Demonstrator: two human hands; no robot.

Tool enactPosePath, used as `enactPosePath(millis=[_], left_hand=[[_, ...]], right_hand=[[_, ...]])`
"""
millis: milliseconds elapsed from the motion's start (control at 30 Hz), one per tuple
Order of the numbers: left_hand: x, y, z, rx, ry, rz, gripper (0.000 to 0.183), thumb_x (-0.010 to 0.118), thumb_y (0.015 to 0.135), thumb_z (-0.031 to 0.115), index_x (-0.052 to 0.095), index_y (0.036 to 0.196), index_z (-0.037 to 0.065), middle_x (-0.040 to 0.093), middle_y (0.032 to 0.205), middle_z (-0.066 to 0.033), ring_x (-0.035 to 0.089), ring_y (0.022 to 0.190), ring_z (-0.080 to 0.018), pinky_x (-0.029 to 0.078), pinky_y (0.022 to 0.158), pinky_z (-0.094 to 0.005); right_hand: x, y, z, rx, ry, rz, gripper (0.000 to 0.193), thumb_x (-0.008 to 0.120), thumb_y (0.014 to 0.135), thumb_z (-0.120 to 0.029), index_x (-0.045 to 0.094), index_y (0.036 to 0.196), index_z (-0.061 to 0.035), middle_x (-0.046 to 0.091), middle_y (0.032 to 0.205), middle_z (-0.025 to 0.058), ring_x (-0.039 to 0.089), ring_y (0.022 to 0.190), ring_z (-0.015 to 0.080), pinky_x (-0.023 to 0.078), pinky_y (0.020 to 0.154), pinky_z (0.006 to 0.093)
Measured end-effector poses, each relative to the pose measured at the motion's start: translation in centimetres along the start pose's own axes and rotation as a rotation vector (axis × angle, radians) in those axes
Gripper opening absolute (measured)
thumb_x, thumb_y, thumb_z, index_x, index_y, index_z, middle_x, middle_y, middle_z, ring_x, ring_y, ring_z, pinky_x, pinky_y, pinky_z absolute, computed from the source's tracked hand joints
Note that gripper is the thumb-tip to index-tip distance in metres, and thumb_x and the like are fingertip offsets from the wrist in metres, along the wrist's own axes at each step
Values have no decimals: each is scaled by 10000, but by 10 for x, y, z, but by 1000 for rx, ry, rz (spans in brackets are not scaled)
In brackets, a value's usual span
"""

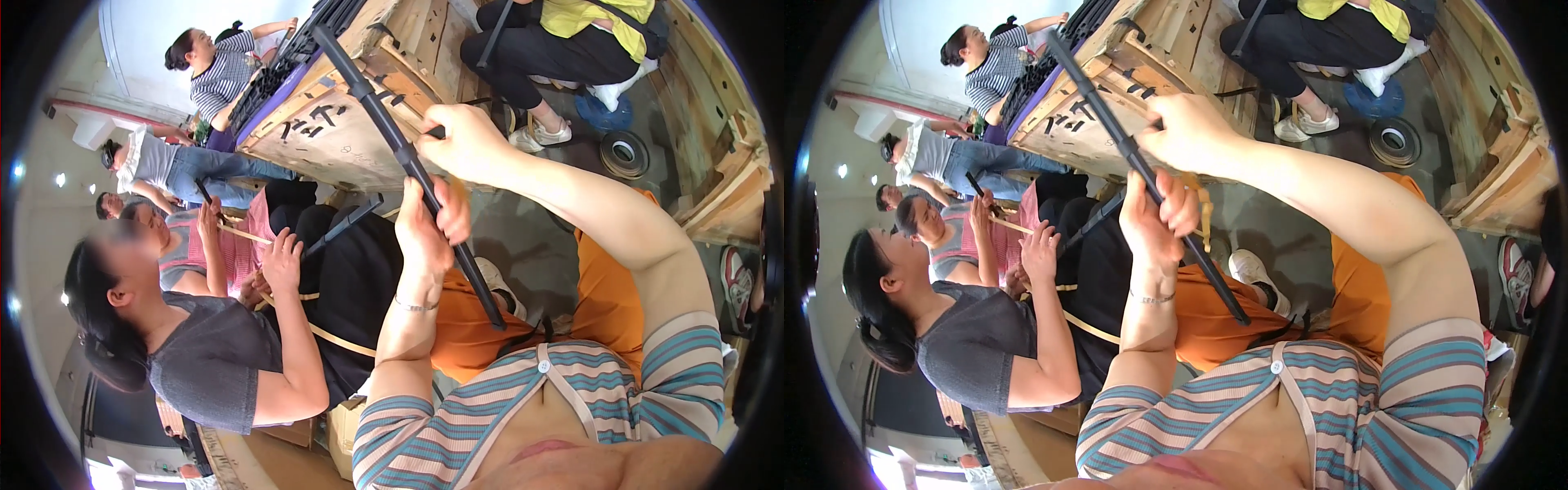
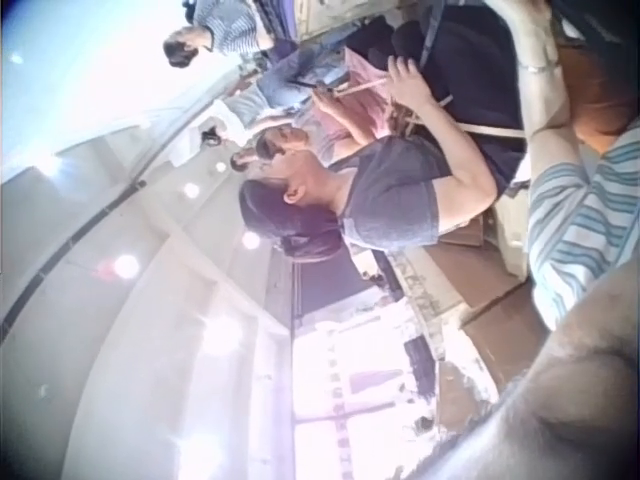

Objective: Assembling product components by wrapping and securing straps around plastic or metal bars.

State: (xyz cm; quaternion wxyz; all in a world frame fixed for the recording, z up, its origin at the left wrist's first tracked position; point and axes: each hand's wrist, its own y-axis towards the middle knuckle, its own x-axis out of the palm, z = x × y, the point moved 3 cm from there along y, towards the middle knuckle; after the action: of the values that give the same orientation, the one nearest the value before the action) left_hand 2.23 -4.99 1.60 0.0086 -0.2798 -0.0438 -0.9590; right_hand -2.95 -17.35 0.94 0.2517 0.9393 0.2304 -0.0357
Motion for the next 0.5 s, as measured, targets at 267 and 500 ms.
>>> enactPosePath(millis=[267,500], left_hand=[[18,-1,10,-133,-330,-265,445,300,935,434,393,697,71,295,485,4,256,403,-105,223,353,-225],[7,1,11,-156,-444,-351,418,287,943,388,377,681,75,300,473,6,264,389,-103,214,330,-226]], right_hand=[[9,-1,-2,219,329,-244,260,585,820,-273,608,852,-16,556,687,44,483,570,155,410,528,294],[-8,-10,-46,390,1004,-510,370,605,813,-432,546,818,-67,454,676,-63,332,517,1,247,434,152]])
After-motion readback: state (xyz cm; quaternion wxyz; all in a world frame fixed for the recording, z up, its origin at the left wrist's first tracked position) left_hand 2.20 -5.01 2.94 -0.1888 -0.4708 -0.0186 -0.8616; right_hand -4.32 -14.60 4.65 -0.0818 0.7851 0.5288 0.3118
